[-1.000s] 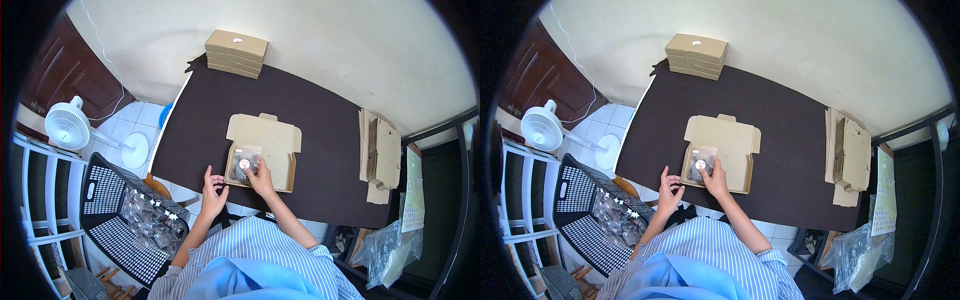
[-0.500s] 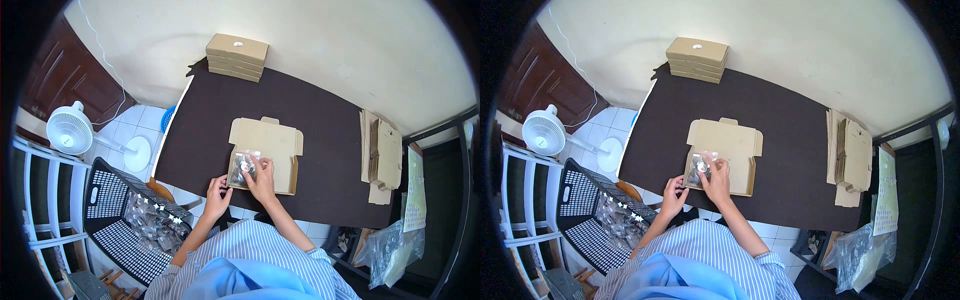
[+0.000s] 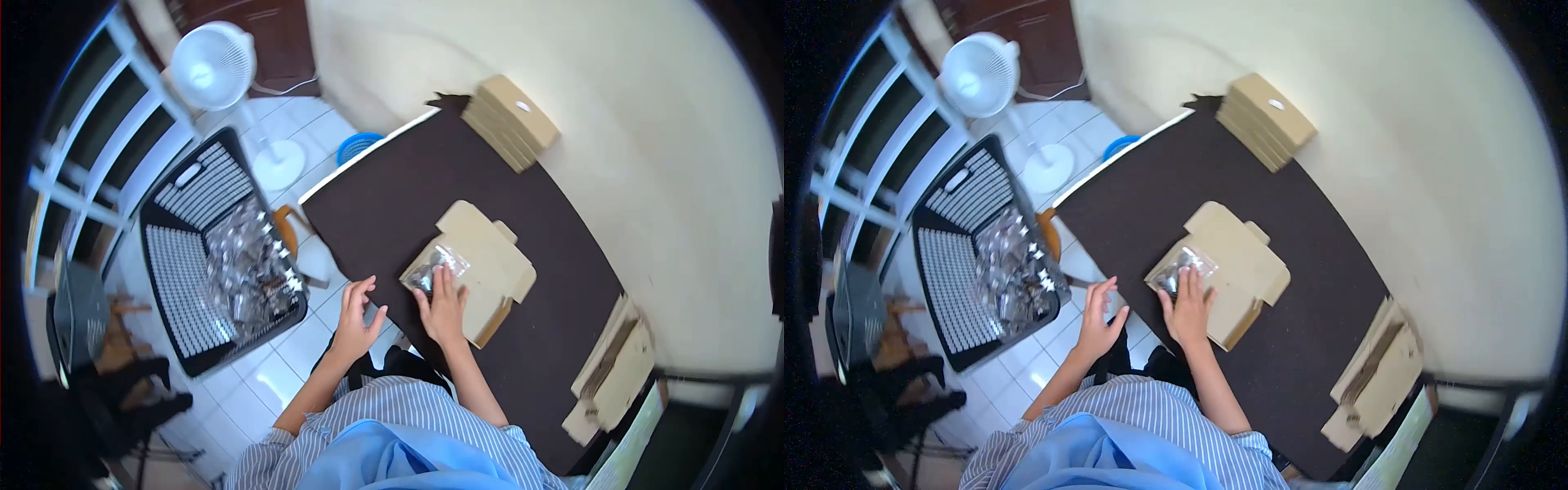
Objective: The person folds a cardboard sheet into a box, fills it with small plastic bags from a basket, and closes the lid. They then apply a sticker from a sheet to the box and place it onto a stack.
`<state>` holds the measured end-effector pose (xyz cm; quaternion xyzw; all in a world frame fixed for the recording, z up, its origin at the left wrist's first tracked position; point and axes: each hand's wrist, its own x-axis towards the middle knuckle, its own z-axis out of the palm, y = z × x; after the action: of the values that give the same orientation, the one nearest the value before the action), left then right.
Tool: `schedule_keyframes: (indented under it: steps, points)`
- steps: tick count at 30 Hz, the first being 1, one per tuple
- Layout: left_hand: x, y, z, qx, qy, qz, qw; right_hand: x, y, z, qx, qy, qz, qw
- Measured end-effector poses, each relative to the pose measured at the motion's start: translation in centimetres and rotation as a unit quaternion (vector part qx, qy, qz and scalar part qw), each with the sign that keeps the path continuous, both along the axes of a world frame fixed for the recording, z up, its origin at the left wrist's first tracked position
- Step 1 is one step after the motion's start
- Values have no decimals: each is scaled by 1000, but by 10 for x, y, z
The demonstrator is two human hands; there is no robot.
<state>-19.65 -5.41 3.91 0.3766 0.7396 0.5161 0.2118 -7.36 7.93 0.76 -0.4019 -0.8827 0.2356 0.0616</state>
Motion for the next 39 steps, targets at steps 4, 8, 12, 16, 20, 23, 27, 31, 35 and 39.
schedule_keyframes:
  steps: [4,8,12,16,20,23,27,31,35,39]
  points:
    - [-18,-68,-8,43,143,202,968,2,2,-3,-11,-39,3,999]
    - [-86,-131,-39,29,85,376,922,2,1,4,11,-64,16,998]
    - [-195,-200,-156,-33,-52,415,908,-2,0,6,-33,24,-81,996]
    - [-282,-259,-266,-159,-165,423,877,-31,-35,23,140,90,-128,978]
    - [-315,-269,-275,-356,16,325,876,-69,-78,15,183,81,-53,978]
    - [-338,-286,-329,-364,94,273,885,-93,-112,4,164,87,-31,982]
    - [-351,-258,-326,-412,65,237,878,-107,-139,-13,127,96,-48,986]
    - [-349,-249,-301,-425,58,219,876,-116,-153,-12,108,111,-42,987]
    - [-352,-266,-322,-244,78,233,938,-128,-159,1,100,140,-48,984]
    - [-356,-279,-289,-241,-4,240,940,-143,-166,16,28,176,-64,982]
